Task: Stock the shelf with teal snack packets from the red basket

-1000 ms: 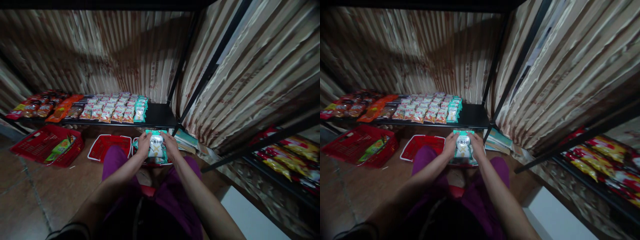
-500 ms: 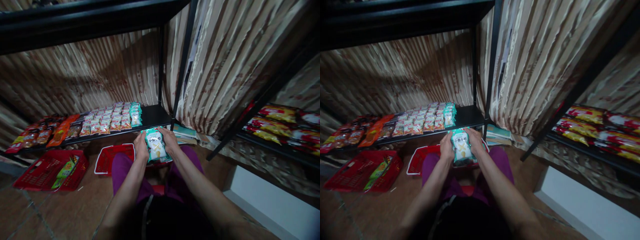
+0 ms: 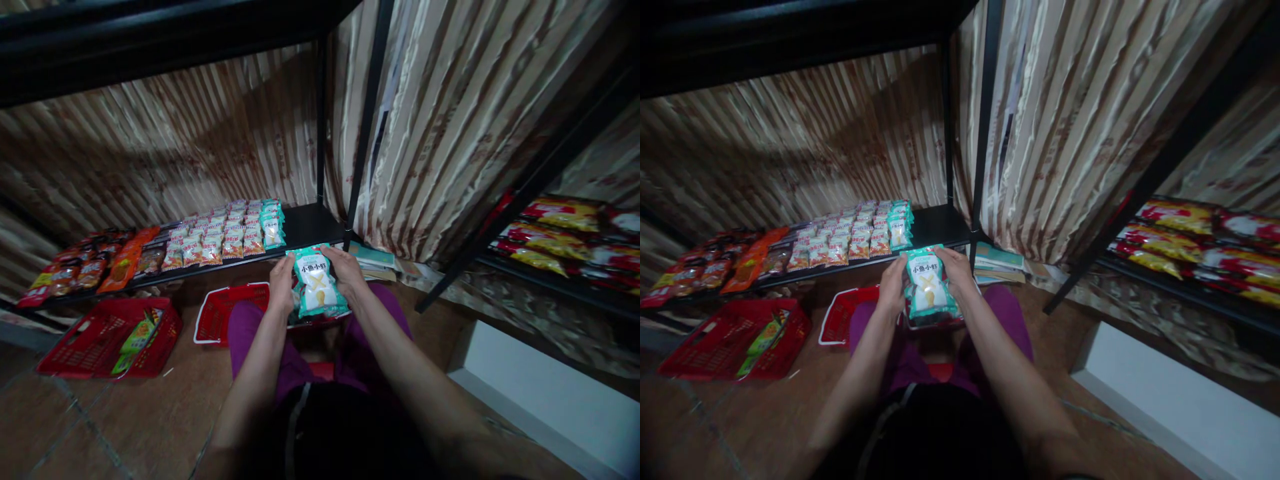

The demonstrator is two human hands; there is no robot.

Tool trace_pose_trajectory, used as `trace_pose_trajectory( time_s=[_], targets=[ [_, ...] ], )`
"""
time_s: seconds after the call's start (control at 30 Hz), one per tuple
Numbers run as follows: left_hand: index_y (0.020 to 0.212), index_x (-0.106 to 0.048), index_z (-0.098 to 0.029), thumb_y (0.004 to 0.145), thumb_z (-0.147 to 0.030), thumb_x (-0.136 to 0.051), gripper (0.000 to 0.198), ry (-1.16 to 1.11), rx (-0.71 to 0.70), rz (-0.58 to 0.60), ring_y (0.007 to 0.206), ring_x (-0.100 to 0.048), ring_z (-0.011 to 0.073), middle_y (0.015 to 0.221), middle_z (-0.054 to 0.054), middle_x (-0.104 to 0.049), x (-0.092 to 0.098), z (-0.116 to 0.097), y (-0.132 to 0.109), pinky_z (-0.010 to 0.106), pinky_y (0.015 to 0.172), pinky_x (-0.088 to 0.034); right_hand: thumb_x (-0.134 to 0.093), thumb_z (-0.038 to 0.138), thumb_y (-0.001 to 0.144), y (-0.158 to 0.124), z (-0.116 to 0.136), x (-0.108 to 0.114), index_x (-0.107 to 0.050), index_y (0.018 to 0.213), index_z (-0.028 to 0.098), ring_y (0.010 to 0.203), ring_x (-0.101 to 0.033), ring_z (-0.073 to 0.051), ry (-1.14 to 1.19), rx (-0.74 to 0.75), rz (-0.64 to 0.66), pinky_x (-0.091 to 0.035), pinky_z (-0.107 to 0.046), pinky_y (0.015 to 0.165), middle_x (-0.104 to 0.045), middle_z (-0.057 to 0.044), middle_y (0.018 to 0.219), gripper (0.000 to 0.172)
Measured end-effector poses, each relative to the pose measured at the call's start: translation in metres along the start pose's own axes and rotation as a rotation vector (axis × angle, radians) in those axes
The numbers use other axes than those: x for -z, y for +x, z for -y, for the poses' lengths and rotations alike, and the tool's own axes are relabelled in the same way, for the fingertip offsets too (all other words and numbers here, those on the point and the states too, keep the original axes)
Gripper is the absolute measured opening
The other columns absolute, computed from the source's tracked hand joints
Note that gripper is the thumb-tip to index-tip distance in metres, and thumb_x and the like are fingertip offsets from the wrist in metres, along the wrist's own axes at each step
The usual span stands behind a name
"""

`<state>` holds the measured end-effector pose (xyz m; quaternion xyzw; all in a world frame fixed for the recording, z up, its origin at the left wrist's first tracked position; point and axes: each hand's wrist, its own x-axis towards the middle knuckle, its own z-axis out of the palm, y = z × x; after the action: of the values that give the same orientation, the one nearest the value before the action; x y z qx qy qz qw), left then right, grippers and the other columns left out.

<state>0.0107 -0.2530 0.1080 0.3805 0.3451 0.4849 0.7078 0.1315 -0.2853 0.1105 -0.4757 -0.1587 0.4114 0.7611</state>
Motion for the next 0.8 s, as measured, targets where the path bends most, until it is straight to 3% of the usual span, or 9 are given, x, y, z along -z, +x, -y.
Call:
trace_pose_trajectory(
  time_s=[0.1,0.27,0.43,0.57,0.67,0.8],
  targets=[
    [0.091,-0.067,-0.02,0.059,-0.052,-0.074,0.046,0.077,0.048,0.067,0.087,-0.062,0.0151,0.096,0.003,-0.069,0.004,0.005,-0.005,0.021,0.068,-0.044,-0.085,0.036,0.041,0.007,-0.001,0.004,-0.068,0.064,0.017,0.046,-0.056,-0.011,0.029,0.019,-0.05,-0.045,-0.022,0.048,-0.066,0.003,0.052,0.035],
    [0.095,-0.066,-0.017,0.061,-0.042,-0.076,0.043,0.01,0.081,0.242,0.092,-0.064,0.0198,0.096,0.006,-0.07,0.005,0.015,-0.01,0.029,0.08,-0.048,-0.084,0.037,0.044,0.01,-0.002,0.007,-0.067,0.063,0.017,0.046,-0.056,-0.011,0.002,0.054,-0.065,-0.044,-0.023,0.047,-0.065,0.002,0.052,0.032],
    [0.093,-0.064,-0.015,0.057,-0.04,-0.078,0.046,-0.021,0.083,0.162,0.087,-0.066,0.0221,0.088,0.006,-0.071,0.001,0.018,-0.007,0.034,0.082,-0.05,-0.081,0.044,0.049,0.01,-0.001,0.007,-0.067,0.068,0.018,0.05,-0.058,-0.011,-0.051,0.02,-0.013,-0.045,-0.022,0.049,-0.067,0.002,0.057,0.035],
    [0.093,-0.063,-0.015,0.058,-0.043,-0.077,0.046,-0.021,0.047,0.084,0.085,-0.067,0.0221,0.085,0.007,-0.071,0.002,0.019,0.0,0.035,0.081,-0.051,-0.074,0.05,0.061,0.007,-0.001,0.011,-0.069,0.084,0.022,0.059,-0.062,-0.011,-0.162,-0.055,0.139,-0.045,-0.02,0.052,-0.072,0.001,0.073,0.037],
    [0.093,-0.063,-0.015,0.058,-0.045,-0.077,0.048,-0.011,0.037,0.073,0.084,-0.067,0.0222,0.084,0.007,-0.071,0.002,0.022,0.005,0.035,0.08,-0.051,-0.077,0.046,0.06,0.003,-0.004,0.013,-0.069,0.089,0.022,0.063,-0.064,-0.013,-0.211,-0.081,0.251,-0.049,-0.022,0.057,-0.073,0.0,0.078,0.038],
    [0.094,-0.063,-0.014,0.059,-0.049,-0.076,0.051,-0.016,0.029,0.059,0.087,-0.066,0.0219,0.089,0.008,-0.07,0.005,0.027,0.006,0.035,0.081,-0.051,-0.079,0.038,0.058,0.004,-0.009,0.01,-0.066,0.079,0.019,0.057,-0.064,-0.015,-0.173,-0.071,0.167,-0.051,-0.025,0.055,-0.071,0.0,0.067,0.032]
  ],
)
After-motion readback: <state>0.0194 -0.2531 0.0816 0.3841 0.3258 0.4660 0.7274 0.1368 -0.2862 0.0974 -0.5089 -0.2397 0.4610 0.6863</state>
